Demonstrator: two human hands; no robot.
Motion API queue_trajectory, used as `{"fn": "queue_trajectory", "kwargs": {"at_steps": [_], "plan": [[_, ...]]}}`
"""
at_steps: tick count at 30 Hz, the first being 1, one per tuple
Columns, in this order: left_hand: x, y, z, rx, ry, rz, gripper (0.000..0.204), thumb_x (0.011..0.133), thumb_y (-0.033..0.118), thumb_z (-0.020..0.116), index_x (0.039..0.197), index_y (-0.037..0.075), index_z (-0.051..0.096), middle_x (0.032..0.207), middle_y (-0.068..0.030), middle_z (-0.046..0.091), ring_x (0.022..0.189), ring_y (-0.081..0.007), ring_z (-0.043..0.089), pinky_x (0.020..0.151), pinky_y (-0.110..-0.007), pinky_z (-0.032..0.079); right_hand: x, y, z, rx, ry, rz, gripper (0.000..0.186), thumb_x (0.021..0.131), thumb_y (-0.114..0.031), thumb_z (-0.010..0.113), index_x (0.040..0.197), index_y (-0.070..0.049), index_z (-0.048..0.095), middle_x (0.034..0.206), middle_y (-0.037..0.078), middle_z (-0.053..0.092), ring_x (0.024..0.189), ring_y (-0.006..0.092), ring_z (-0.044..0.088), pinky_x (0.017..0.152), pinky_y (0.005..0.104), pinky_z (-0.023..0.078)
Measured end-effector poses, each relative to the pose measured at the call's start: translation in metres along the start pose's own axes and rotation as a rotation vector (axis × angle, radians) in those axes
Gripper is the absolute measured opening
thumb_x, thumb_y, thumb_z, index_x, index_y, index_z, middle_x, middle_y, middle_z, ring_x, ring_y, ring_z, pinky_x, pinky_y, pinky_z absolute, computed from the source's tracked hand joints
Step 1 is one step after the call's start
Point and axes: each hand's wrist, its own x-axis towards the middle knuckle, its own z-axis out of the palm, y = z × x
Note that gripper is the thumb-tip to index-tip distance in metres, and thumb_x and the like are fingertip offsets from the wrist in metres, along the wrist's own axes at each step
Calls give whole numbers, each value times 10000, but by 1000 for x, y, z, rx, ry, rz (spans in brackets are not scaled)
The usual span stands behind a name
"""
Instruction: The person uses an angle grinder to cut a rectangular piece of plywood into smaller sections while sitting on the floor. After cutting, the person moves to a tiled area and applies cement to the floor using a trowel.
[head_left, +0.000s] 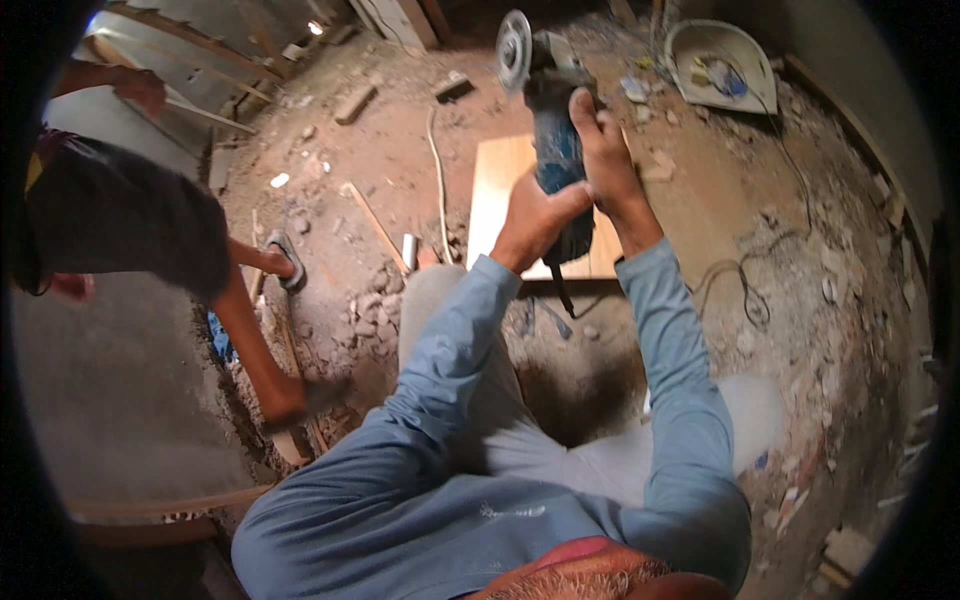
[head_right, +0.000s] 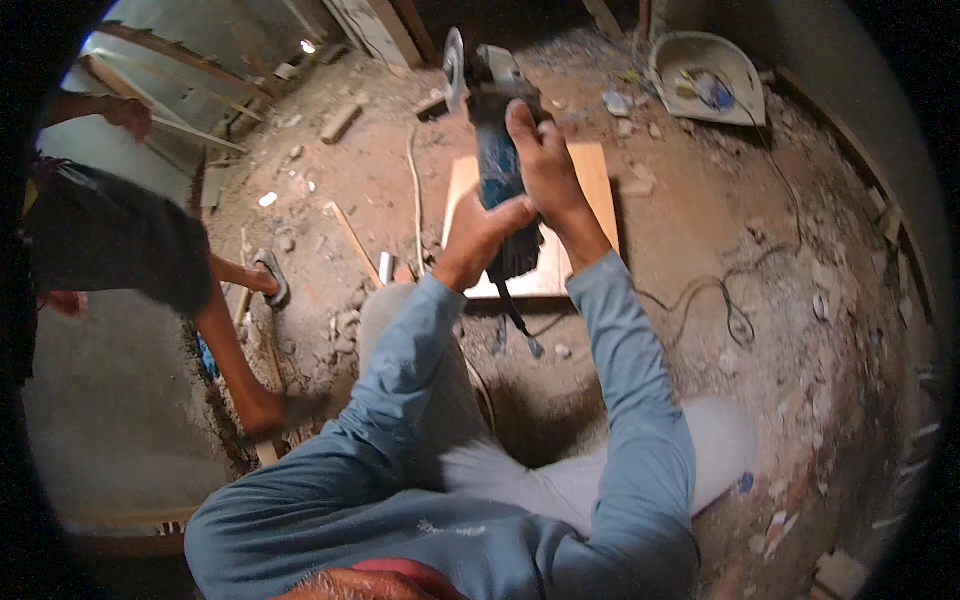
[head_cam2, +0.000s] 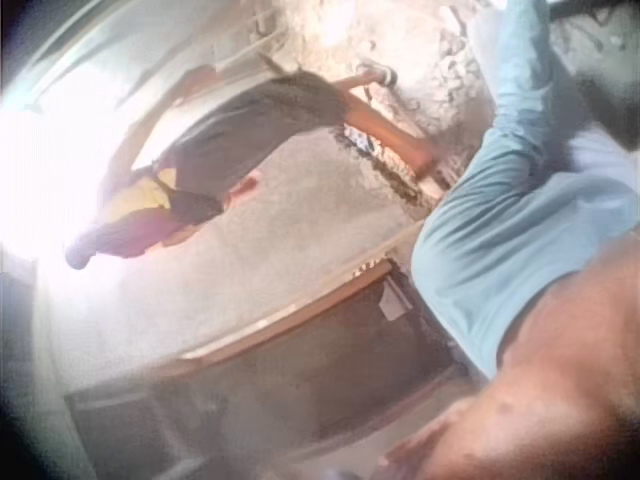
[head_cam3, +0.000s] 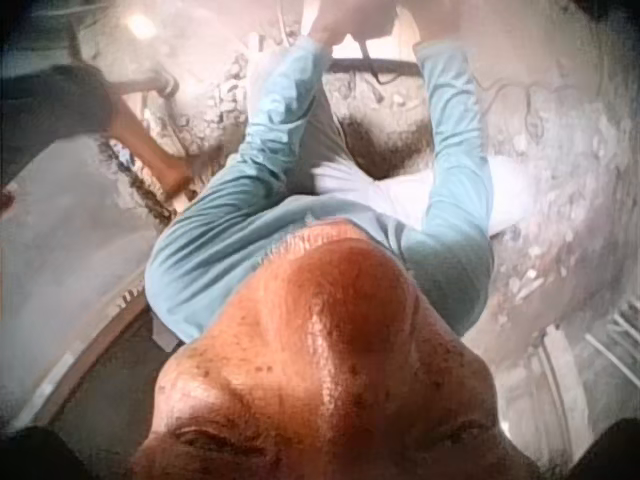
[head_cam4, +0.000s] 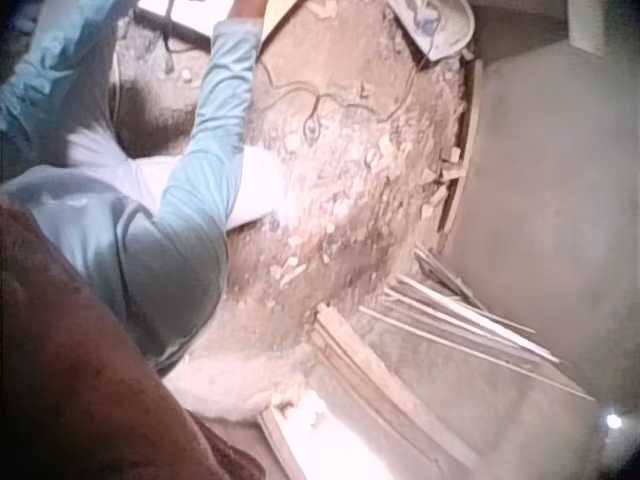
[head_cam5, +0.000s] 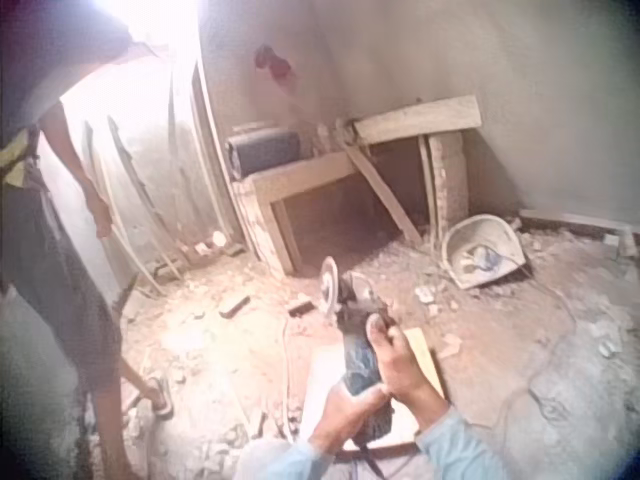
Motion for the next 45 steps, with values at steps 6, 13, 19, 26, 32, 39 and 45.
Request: {"fn": "queue_trajectory", "kwargs": {"at_steps": [6, 13, 19, 26, 32, 39, 45], "plan": [[-8, -5, 0, -32, -12, -48, 420, 849, 304, 746, 1102, 3, 597, 889, -55, 650, 725, -138, 644, 653, -301, 539, -9, -3, -5, -79, -144, 75, 661, 1010, -648, 425, 1013, -33, 667, 756, 44, 661, 612, 114, 651, 547, 249, 543], [-5, -3, 8, 23, -28, -149, 344, 848, 270, 726, 1062, 20, 627, 886, -40, 642, 708, -121, 616, 644, -284, 511, -6, 5, -16, -50, -107, 129, 669, 994, -661, 445, 1033, -25, 647, 751, 46, 640, 631, 145, 680, 544, 265, 574], [-1, -10, 10, -101, 12, -221, 324, 843, 271, 725, 1039, 32, 630, 849, -43, 638, 669, -131, 621, 611, -293, 517, -6, 7, -20, -15, -128, 265, 689, 990, -665, 441, 1082, -10, 637, 792, 76, 671, 649, 154, 692, 568, 273, 592], [-1, -5, 11, 86, 5, -147, 325, 817, 271, 730, 1003, 18, 643, 837, -33, 643, 652, -120, 602, 606, -284, 499, -16, 2, -15, 68, -35, 234, 690, 942, -702, 513, 950, -28, 663, 793, 14, 638, 625, 93, 608, 559, 267, 533], [-6, -7, 26, 61, -27, -184, 336, 818, 277, 744, 1001, 16, 640, 831, -39, 641, 665, -120, 607, 604, -283, 501, -8, -3, -33, 91, -55, 326, 616, 953, -637, 549, 995, -33, 666, 767, 85, 685, 636, 165, 695, 565, 294, 590], [-4, -1, 12, -593, -225, -351, 455, 866, 326, 701, 1149, -7, 576, 932, -131, 691, 724, -236, 713, 664, -361, 625, -46, -22, -24, 529, -306, 356, 724, 941, -579, 587, 1343, 18, 511, 1061, 156, 703, 802, 163, 733, 736, 346, 646], [-1, 3, 17, -884, -420, -440, 497, 916, 384, 675, 1152, -32, 541, 957, -236, 700, 692, -302, 739, 639, -432, 666, -80, -18, -59, 514, -362, 433, 865, 857, -546, 659, 1386, 90, 408, 1229, 314, 616, 1035, 347, 695, 869, 422, 620]]}}
